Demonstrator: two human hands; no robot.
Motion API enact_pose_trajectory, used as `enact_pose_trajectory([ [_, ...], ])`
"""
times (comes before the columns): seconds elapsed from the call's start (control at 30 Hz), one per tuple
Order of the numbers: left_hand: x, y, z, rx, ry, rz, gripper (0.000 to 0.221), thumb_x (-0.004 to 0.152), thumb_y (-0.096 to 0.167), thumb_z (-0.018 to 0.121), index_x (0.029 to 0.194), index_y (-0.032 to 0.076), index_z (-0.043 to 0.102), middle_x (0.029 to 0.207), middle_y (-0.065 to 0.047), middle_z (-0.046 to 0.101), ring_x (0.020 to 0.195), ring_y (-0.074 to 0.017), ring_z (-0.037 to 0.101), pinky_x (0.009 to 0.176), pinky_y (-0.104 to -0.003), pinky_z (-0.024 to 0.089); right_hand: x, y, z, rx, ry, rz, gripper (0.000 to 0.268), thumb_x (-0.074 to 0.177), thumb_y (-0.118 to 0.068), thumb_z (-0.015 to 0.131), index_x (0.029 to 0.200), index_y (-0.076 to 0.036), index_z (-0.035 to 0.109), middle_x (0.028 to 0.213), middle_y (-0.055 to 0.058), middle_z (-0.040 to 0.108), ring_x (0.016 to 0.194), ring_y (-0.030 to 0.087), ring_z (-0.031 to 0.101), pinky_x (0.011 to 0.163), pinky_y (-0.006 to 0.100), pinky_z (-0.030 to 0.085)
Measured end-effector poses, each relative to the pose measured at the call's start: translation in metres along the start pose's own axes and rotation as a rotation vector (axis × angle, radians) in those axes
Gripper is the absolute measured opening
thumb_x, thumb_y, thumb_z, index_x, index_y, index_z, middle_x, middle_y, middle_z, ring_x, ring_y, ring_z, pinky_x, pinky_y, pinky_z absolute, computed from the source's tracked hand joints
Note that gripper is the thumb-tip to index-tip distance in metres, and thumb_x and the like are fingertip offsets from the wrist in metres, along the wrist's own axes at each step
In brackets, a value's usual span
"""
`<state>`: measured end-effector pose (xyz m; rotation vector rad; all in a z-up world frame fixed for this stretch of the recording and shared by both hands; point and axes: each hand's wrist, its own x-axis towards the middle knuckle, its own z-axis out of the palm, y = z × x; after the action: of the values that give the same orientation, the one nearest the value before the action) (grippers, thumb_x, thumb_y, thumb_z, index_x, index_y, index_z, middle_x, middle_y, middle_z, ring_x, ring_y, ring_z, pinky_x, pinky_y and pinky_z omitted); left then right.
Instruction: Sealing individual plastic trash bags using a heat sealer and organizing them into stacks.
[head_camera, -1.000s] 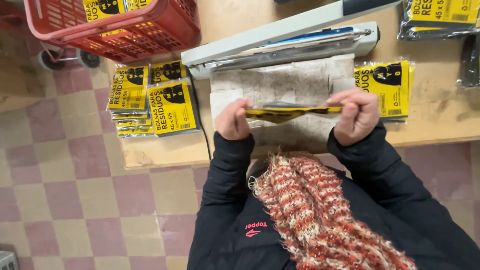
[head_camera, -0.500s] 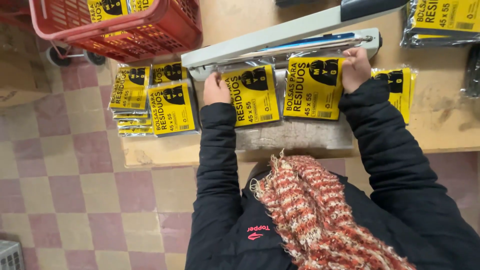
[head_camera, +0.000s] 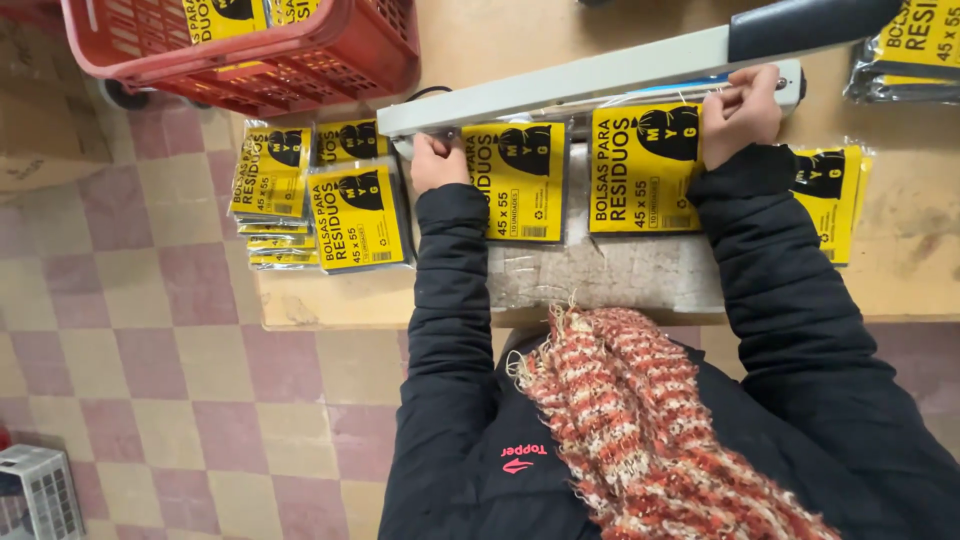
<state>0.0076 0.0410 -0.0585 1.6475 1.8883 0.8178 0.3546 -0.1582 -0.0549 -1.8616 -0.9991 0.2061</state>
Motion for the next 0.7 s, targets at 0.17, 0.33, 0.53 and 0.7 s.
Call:
enact_pose_trajectory([
  [0.17, 0.004, -0.006, 0.007, 0.02, 0.026, 0.013, 0.026, 0.078, 0.023, 0.078, 0.08, 0.009, 0.056, 0.067, -0.008, 0.061, 0.064, -0.0326, 0.062, 0.064, -0.045, 0.05, 0.005, -0.013, 0.002, -0.109, 0.001, -0.056, 0.024, 0.1, 0.007, 0.06, 0.121, 0.004, 0.052, 0.086, 0.011, 0.066, 0.072, 0.021, 0.067, 0.071, 0.028, 0.053],
  [0.33, 0.005, -0.004, 0.006, 0.019, 0.01, -0.008, 0.023, 0.079, 0.021, 0.076, 0.082, 0.009, 0.057, 0.068, -0.007, 0.062, 0.065, -0.032, 0.062, 0.065, -0.045, 0.05, 0.007, -0.017, 0.002, -0.167, 0.001, -0.066, 0.042, 0.097, 0.0, 0.062, 0.137, 0.008, 0.05, 0.081, 0.011, 0.066, 0.071, 0.027, 0.068, 0.072, 0.036, 0.056],
  [0.53, 0.005, -0.003, 0.007, 0.008, 0.01, -0.021, 0.023, 0.08, 0.022, 0.076, 0.084, 0.008, 0.057, 0.069, -0.007, 0.063, 0.066, -0.0308, 0.063, 0.065, -0.044, 0.05, 0.006, 0.007, 0.012, -0.258, 0.011, -0.034, 0.024, 0.098, -0.005, 0.067, 0.118, 0.004, 0.055, 0.084, 0.01, 0.069, 0.074, 0.029, 0.07, 0.074, 0.038, 0.058],
  [0.7, 0.004, -0.006, 0.013, -0.003, 0.029, -0.025, 0.022, 0.08, 0.022, 0.076, 0.084, 0.009, 0.059, 0.071, -0.007, 0.064, 0.068, -0.0308, 0.063, 0.067, -0.044, 0.051, 0.007, -0.012, 0.012, -0.209, -0.046, 0.0, 0.027, 0.098, -0.004, 0.066, 0.119, 0.006, 0.053, 0.082, 0.012, 0.067, 0.073, 0.032, 0.069, 0.072, 0.041, 0.057],
])
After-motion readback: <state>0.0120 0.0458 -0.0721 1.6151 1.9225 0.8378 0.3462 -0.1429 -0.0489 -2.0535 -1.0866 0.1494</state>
